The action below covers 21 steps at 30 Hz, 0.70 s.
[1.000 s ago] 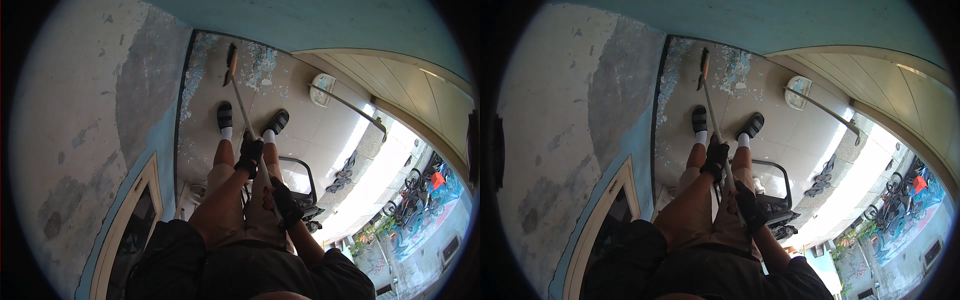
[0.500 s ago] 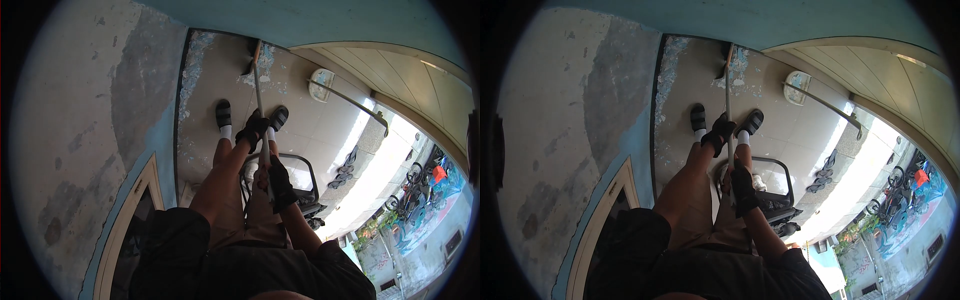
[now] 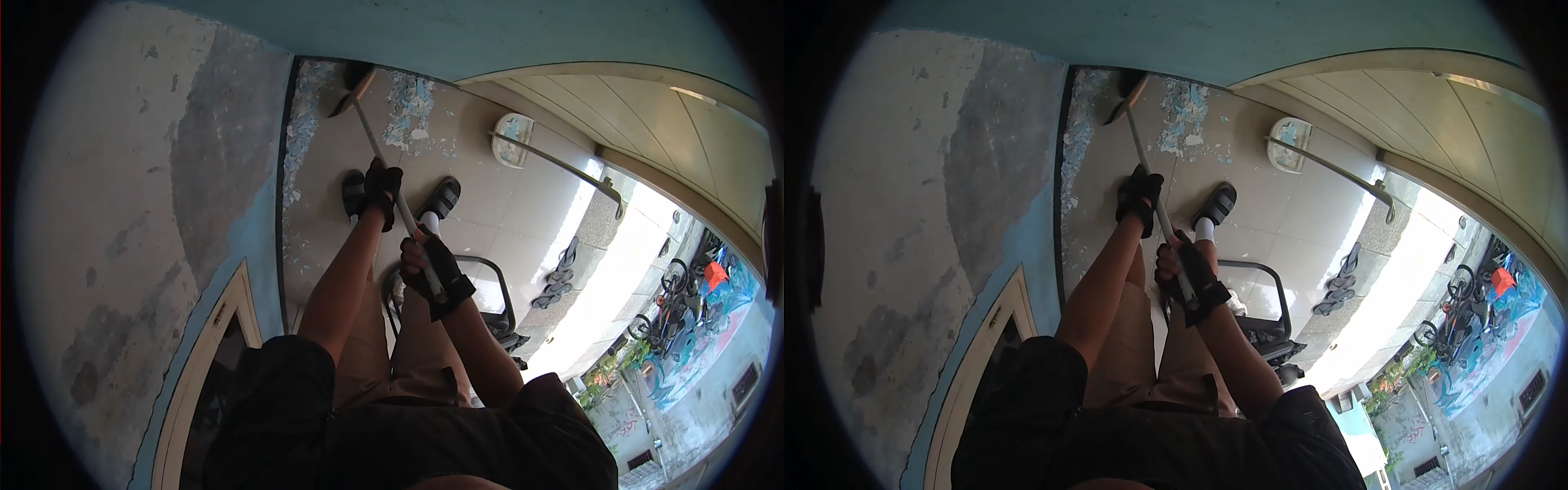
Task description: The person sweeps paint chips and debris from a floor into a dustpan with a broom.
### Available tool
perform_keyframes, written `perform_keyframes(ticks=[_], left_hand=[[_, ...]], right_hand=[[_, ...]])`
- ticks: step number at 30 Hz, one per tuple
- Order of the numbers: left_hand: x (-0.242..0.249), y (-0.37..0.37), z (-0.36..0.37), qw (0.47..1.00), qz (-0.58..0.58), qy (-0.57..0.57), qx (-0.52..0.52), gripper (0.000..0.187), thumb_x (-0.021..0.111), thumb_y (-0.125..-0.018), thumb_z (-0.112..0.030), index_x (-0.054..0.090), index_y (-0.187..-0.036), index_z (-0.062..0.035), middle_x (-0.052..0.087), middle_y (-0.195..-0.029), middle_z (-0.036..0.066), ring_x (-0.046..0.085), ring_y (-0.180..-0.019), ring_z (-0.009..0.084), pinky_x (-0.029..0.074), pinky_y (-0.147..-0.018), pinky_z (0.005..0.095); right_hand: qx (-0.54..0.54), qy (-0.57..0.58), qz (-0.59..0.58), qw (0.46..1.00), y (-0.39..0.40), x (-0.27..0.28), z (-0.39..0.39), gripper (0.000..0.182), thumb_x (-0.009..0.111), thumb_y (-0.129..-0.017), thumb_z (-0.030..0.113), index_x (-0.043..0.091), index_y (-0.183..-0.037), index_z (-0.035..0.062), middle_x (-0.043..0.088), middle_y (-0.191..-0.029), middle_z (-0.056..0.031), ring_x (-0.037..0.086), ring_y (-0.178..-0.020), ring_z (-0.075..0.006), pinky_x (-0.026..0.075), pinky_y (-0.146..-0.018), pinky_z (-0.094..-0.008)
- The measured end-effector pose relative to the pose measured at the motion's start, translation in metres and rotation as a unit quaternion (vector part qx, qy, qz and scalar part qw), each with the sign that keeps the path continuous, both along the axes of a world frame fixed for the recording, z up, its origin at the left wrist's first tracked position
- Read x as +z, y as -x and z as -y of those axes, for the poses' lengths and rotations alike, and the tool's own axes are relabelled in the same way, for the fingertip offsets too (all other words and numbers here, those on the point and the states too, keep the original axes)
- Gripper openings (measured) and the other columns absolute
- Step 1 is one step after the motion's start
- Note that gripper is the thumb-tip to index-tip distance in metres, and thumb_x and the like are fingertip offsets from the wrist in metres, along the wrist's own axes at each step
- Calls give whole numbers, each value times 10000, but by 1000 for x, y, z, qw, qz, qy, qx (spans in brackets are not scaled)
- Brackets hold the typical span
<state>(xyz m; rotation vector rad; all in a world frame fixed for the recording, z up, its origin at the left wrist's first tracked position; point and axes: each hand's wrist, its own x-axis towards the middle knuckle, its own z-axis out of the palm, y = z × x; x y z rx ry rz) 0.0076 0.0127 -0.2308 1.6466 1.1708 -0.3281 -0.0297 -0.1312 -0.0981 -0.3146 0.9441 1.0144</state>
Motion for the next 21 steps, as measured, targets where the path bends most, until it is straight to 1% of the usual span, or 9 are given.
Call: perform_keyframes(ticks=[3,7,8,9,12,15,17,19,21], left_hand=[[-63,-2,17,992,27,100,-77,292,573,-675,-227,546,-881,-21,565,-697,136,598,-658,275,473,-585,403],[-41,6,54,989,44,96,-103,282,560,-659,-221,537,-856,-20,574,-686,163,602,-676,303,469,-589,401],[-31,13,65,989,43,95,-103,281,560,-655,-220,528,-851,-21,581,-696,171,607,-690,306,475,-597,398],[-20,17,72,980,18,177,-90,502,580,-678,-250,521,-1081,43,630,-929,238,627,-900,342,483,-777,401],[22,37,91,987,35,155,3,434,583,-702,-260,538,-1017,34,637,-887,214,641,-824,327,503,-703,400],[35,66,104,964,-17,229,135,342,569,-744,-240,545,-987,-1,645,-876,191,654,-695,284,508,-582,386],[44,80,103,945,-13,236,226,454,574,-803,-134,446,-1234,-76,541,-695,88,518,-426,196,461,-396,308],[22,95,107,942,-17,244,232,363,566,-807,-142,473,-1155,-96,512,-650,68,518,-434,195,464,-418,318],[3,106,113,916,-34,313,251,261,569,-801,-132,486,-1046,-102,512,-636,70,519,-432,196,468,-435,328]], right_hand=[[-41,38,23,998,12,-16,0,173,506,-933,188,408,-1072,155,427,-695,-6,405,-514,-91,359,-479,-249],[-72,-11,14,997,25,-4,38,246,492,-940,195,403,-1167,166,429,-705,-8,408,-518,-93,365,-486,-252],[-18,32,35,999,27,16,42,247,473,-953,210,419,-1192,175,422,-693,3,399,-510,-83,357,-485,-243],[35,74,57,995,30,30,46,255,453,-966,226,434,-1216,183,415,-680,13,390,-502,-72,349,-484,-234],[133,123,62,981,44,45,80,458,458,-954,203,295,-1381,197,425,-698,-12,412,-512,-118,368,-477,-272],[225,153,57,961,46,70,89,441,464,-953,228,328,-1370,181,425,-698,-12,413,-509,-126,373,-482,-280],[241,159,41,957,44,71,89,423,469,-951,246,362,-1353,172,435,-688,-11,417,-501,-129,375,-479,-282],[255,166,26,952,43,66,91,408,475,-950,264,396,-1336,162,445,-677,-10,421,-494,-133,377,-476,-283],[371,212,40,903,38,49,93,429,473,-942,212,397,-1355,123,447,-671,10,431,-532,-107,388,-492,-274]])
